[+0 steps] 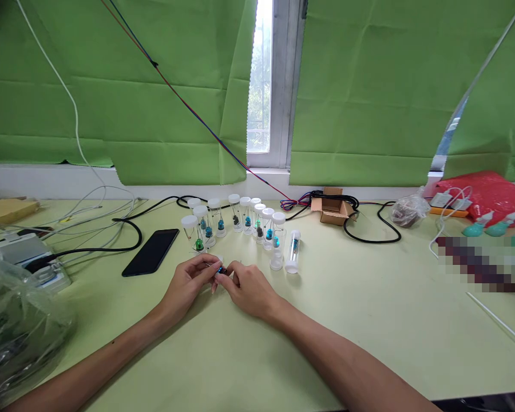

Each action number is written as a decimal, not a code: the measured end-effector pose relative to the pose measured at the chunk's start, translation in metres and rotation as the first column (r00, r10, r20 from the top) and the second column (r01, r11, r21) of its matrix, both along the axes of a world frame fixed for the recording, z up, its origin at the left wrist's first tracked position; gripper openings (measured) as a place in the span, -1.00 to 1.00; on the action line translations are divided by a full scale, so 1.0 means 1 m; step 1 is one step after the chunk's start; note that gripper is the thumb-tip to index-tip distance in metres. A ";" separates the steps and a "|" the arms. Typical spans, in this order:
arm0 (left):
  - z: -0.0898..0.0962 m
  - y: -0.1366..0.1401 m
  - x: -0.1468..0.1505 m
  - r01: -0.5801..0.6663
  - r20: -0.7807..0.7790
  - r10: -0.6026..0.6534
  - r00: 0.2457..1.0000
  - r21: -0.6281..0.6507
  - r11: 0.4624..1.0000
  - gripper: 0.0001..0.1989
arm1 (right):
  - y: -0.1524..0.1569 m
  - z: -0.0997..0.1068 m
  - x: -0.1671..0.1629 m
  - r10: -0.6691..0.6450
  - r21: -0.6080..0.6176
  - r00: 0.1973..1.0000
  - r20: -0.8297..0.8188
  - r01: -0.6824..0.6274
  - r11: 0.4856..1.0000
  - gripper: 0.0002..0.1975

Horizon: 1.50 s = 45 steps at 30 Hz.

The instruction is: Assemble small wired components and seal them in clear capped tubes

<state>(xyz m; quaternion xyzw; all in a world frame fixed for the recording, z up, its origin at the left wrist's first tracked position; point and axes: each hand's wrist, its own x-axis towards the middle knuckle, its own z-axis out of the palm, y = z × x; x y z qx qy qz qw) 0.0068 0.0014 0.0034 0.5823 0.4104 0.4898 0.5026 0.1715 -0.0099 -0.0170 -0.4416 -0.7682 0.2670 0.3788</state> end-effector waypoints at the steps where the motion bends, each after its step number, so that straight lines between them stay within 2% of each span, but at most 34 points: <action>1: 0.000 0.000 0.000 -0.001 -0.004 0.001 1.000 0.003 1.000 -0.76 | 0.000 0.000 0.000 -0.005 -0.004 1.000 -0.005 0.005 1.000 -0.75; 10: 0.000 0.000 -0.001 0.002 -0.005 -0.002 1.000 -0.005 1.000 -0.75 | 0.001 0.001 0.000 0.026 0.056 1.000 -0.004 -0.025 0.998 -0.63; 15: 0.001 -0.001 0.000 0.001 -0.009 -0.001 1.000 0.010 1.000 -0.76 | 0.000 -0.001 0.000 -0.005 -0.007 1.000 -0.028 0.005 1.000 -0.74; 18: 0.001 -0.001 0.000 -0.002 -0.010 0.002 1.000 0.014 1.000 -0.77 | 0.000 -0.001 0.000 0.002 0.004 1.000 -0.030 -0.002 1.000 -0.77; 23: 0.001 -0.001 0.000 0.004 0.001 -0.004 1.000 0.002 1.000 -0.76 | 0.000 0.000 0.000 0.032 0.070 0.999 -0.018 -0.030 0.997 -0.65; 26: 0.001 -0.002 0.000 -0.009 0.000 0.009 1.000 -0.004 1.000 -0.76 | 0.001 0.000 -0.001 0.007 0.067 1.000 -0.015 -0.006 0.998 -0.61; 31: 0.003 -0.002 0.000 -0.022 -0.012 0.022 1.000 0.012 1.000 -0.76 | -0.001 0.000 -0.001 -0.019 -0.014 0.998 -0.066 0.018 1.000 -0.81; 36: 0.003 -0.002 0.000 -0.010 -0.009 0.010 1.000 -0.003 1.000 -0.76 | -0.001 0.000 0.000 0.000 -0.008 0.996 -0.091 -0.001 1.000 -0.85; 42: 0.000 -0.001 0.000 0.000 -0.008 0.000 1.000 -0.018 1.000 -0.75 | 0.001 -0.003 0.000 -0.011 0.054 0.998 -0.055 0.014 0.998 -0.65; 45: 0.000 -0.001 0.000 -0.003 -0.009 0.003 1.000 -0.012 1.000 -0.76 | 0.001 -0.003 -0.001 -0.020 0.030 0.998 -0.057 0.022 0.999 -0.69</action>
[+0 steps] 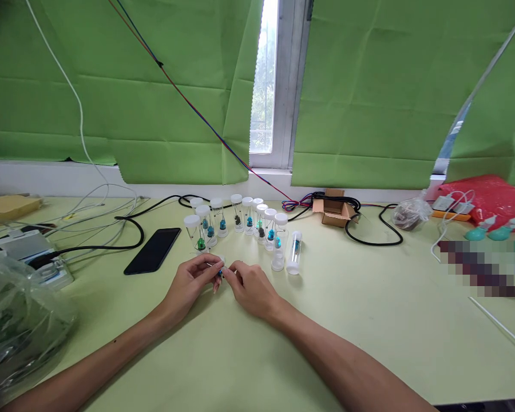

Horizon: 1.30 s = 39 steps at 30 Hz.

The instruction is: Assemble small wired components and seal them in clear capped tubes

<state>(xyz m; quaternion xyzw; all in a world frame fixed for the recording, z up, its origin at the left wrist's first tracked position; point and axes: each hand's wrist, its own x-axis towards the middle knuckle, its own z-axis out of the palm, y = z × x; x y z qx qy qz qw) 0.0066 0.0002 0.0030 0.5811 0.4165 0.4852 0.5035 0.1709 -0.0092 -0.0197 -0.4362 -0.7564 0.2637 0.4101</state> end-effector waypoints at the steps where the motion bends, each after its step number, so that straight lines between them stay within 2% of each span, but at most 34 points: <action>1: 0.000 0.000 0.000 0.000 -0.001 0.000 1.000 0.004 1.000 -0.76 | 0.000 0.000 0.000 -0.001 -0.015 1.000 -0.007 0.000 1.000 -0.74; 4: 0.001 0.000 -0.001 -0.007 -0.006 0.007 1.000 0.015 1.000 -0.77 | -0.002 0.002 0.000 0.013 -0.039 0.999 -0.035 -0.014 0.999 -0.84; 11: 0.000 0.001 0.000 0.000 0.001 0.000 1.000 0.009 1.000 -0.75 | -0.002 0.002 0.000 0.016 -0.020 1.000 -0.023 -0.017 1.000 -0.85; 18: -0.002 0.001 0.000 0.013 0.019 -0.013 1.000 0.002 1.000 -0.76 | 0.000 0.000 0.000 -0.003 0.044 1.000 0.021 0.002 0.999 -0.62; 24: -0.002 0.001 -0.001 -0.007 -0.005 0.008 1.000 0.016 1.000 -0.76 | -0.002 0.002 0.000 0.008 -0.054 0.999 -0.032 -0.009 0.999 -0.83; 30: -0.003 0.001 -0.001 0.005 0.001 -0.005 1.000 0.012 1.000 -0.76 | -0.001 0.001 0.000 0.020 -0.019 1.000 -0.018 -0.021 1.000 -0.87; 36: -0.002 0.000 0.000 0.012 0.016 -0.012 1.000 -0.001 1.000 -0.75 | 0.000 0.000 -0.001 0.015 0.036 1.000 0.005 -0.015 0.999 -0.65; 39: -0.002 0.000 -0.001 0.012 0.014 -0.012 1.000 0.003 1.000 -0.75 | 0.000 0.000 -0.001 -0.011 0.010 1.000 -0.015 0.011 1.000 -0.68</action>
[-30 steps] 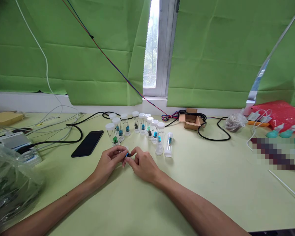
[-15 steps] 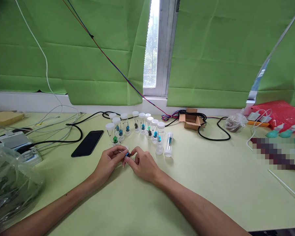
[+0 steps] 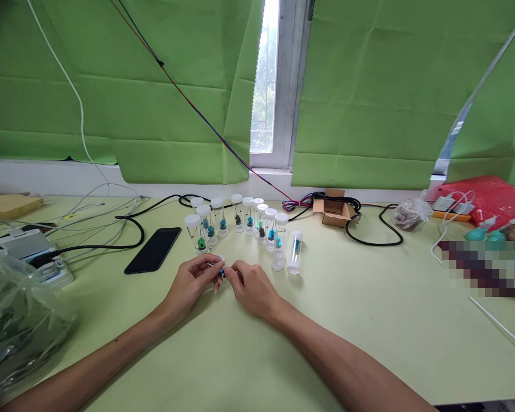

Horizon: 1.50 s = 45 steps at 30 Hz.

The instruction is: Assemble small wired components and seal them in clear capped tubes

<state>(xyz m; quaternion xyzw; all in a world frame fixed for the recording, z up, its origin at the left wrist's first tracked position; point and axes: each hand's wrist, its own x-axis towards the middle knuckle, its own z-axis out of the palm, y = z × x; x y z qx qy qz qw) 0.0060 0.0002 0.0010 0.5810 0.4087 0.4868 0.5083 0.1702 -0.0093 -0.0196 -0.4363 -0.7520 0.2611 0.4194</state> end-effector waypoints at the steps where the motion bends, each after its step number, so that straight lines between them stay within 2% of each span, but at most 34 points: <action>1: 0.000 0.000 0.000 -0.005 -0.002 0.005 1.000 0.003 1.000 -0.76 | 0.000 0.000 0.000 -0.004 -0.022 1.000 -0.013 0.004 1.000 -0.72; 3: 0.001 0.000 0.000 -0.014 -0.004 0.014 1.000 0.009 1.000 -0.76 | -0.001 0.000 0.001 0.010 -0.064 0.999 -0.038 -0.012 0.998 -0.82; 5: 0.001 0.000 0.000 -0.020 -0.001 0.020 1.000 0.014 1.000 -0.77 | -0.002 0.001 0.001 0.036 -0.080 0.998 -0.051 -0.040 0.996 -0.82; 11: 0.001 0.000 0.000 -0.005 -0.009 0.005 1.000 0.009 1.000 -0.77 | -0.001 0.001 0.001 0.044 -0.034 0.999 -0.026 -0.045 0.998 -0.87; 17: -0.003 0.001 -0.001 0.003 -0.007 -0.003 1.000 0.006 1.000 -0.76 | 0.001 0.000 0.000 0.022 0.025 1.000 -0.003 -0.022 0.999 -0.64; 23: -0.002 0.002 -0.001 -0.017 -0.008 0.017 1.000 0.019 1.000 -0.76 | -0.002 0.002 0.001 0.033 -0.062 0.999 -0.031 -0.035 0.997 -0.83; 28: 0.000 0.002 0.001 -0.009 0.002 0.009 1.000 0.019 1.000 -0.76 | -0.001 0.001 0.001 0.037 -0.036 0.999 -0.027 -0.038 0.999 -0.86; 38: -0.001 0.001 0.001 0.048 0.089 -0.047 0.995 -0.005 0.999 -0.73 | 0.001 -0.001 -0.001 0.012 0.027 1.000 -0.007 -0.012 1.000 -0.61; 43: -0.002 0.003 0.000 0.038 0.065 -0.040 0.997 0.030 0.999 -0.75 | 0.000 0.000 0.000 0.011 -0.057 0.999 -0.052 -0.014 0.998 -0.79; 45: -0.002 0.002 0.000 0.035 0.056 -0.038 0.998 0.038 0.999 -0.75 | 0.000 -0.001 0.001 0.025 -0.054 0.998 -0.060 -0.029 0.998 -0.81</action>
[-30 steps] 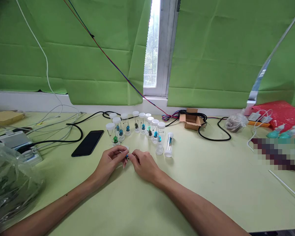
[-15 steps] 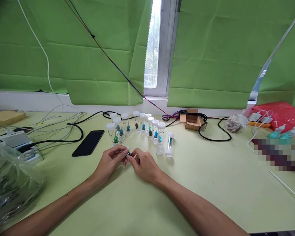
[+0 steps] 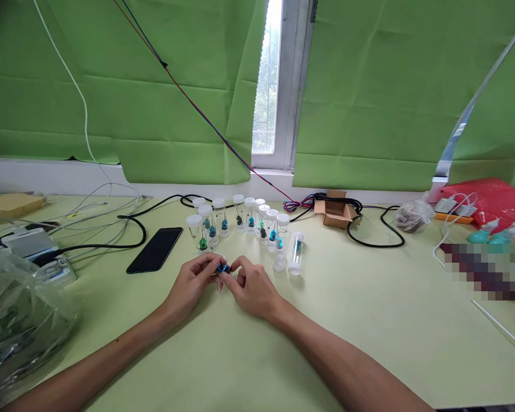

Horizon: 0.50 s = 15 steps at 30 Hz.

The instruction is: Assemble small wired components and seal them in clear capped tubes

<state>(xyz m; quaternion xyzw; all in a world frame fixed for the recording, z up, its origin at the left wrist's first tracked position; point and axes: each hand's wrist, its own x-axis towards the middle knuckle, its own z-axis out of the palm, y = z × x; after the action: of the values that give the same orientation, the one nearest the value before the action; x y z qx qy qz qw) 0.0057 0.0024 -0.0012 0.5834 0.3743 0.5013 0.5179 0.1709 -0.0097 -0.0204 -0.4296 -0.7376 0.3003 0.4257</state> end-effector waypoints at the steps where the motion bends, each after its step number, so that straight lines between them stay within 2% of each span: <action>1: 0.000 0.000 0.000 0.000 -0.002 0.000 1.000 0.000 1.000 -0.75 | 0.000 0.000 0.000 0.004 0.009 1.000 -0.002 -0.004 1.000 -0.82; 7: 0.001 -0.001 0.000 0.010 0.005 -0.010 1.000 -0.005 1.000 -0.75 | 0.002 -0.003 0.000 0.000 0.038 1.000 -0.004 0.000 0.999 -0.85; 12: 0.001 -0.002 0.002 0.027 0.021 -0.026 0.999 -0.020 0.999 -0.75 | 0.003 -0.002 -0.001 -0.014 0.090 1.000 0.027 0.011 0.996 -0.64; 15: 0.002 -0.002 0.003 0.017 0.022 -0.016 1.000 -0.024 1.000 -0.74 | 0.003 0.000 -0.001 -0.024 0.074 0.999 0.026 0.022 0.997 -0.62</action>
<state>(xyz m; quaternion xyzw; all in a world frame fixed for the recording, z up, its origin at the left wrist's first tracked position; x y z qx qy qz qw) 0.0083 0.0002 0.0005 0.5749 0.3699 0.4986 0.5329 0.1697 -0.0071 -0.0208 -0.4261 -0.7488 0.2619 0.4350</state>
